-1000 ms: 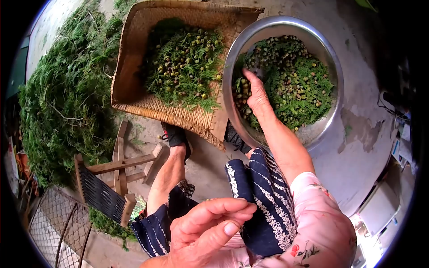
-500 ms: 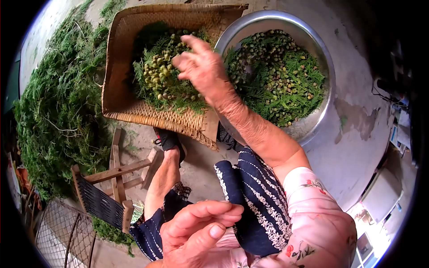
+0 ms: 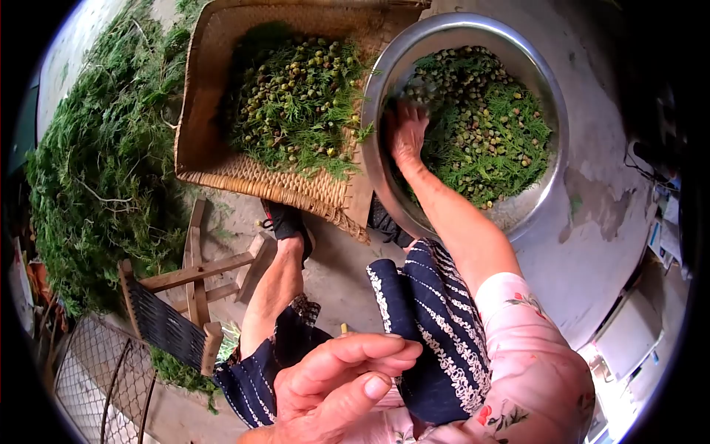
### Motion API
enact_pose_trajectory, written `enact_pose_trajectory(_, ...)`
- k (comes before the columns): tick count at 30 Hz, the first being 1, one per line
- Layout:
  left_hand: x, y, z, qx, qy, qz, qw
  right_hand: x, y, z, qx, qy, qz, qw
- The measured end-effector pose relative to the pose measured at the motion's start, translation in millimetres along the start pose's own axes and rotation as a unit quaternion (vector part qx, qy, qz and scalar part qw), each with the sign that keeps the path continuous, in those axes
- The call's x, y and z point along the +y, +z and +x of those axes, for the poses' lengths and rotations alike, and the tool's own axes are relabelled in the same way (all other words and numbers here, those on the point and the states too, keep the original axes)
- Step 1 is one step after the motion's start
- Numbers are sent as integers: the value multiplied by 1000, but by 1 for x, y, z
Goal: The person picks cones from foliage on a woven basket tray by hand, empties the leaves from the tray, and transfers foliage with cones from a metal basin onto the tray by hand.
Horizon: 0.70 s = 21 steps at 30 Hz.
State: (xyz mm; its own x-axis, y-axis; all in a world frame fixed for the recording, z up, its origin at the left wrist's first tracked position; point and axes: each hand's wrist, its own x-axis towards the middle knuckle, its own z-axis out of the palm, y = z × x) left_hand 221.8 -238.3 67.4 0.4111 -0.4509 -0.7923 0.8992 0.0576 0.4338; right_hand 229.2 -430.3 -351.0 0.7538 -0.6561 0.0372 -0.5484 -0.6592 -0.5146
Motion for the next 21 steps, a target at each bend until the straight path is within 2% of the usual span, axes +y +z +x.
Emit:
enact_pose_trajectory(3, 0, 3, -1, 9, -42, -9, 999, -10, 0, -8, -16, 10, -21, 1000)
enact_pose_trajectory(4, 0, 3, -1, 7, -44, -5, 999, -19, -10, -4, -49, 121, 120, 984)
enact_pose_trajectory(5, -1, 3, -1, 7, -43, -4, 999, -25, -15, -1, -81, 228, 257, 936)
enact_pose_trajectory(7, -2, 3, 0, -5, -27, -7, 1000, -26, -16, -2, -76, 265, 234, 932)
enact_pose_trajectory(9, -3, 3, 1, -11, -25, 4, 1000, -35, -28, 1, -84, 327, 388, 857)
enact_pose_trajectory(11, -4, 2, 1, -12, -29, 16, 999, 13, 21, -15, -73, 316, 553, 767)
enact_pose_trajectory(13, -6, 2, 2, -13, -8, 13, 1000, -36, -32, -8, -56, 264, 718, 642)
enact_pose_trajectory(14, -7, 2, 2, -14, -10, 14, 1000, -53, -58, 1, -109, 315, 692, 640)
enact_pose_trajectory(15, -7, 3, 3, -11, -5, 19, 1000, -89, -79, 13, 1, 427, 678, 598)
enact_pose_trajectory(17, -8, 3, 4, -12, -2, 26, 1000, -114, -112, 20, -73, 366, 622, 688)
enact_pose_trajectory(19, -10, 2, 4, -13, 13, 25, 1000, -135, -116, 25, -116, 275, 599, 743)
enact_pose_trajectory(21, -10, 5, 4, 2, 17, 50, 999, -168, -107, 24, -91, 108, 516, 845)
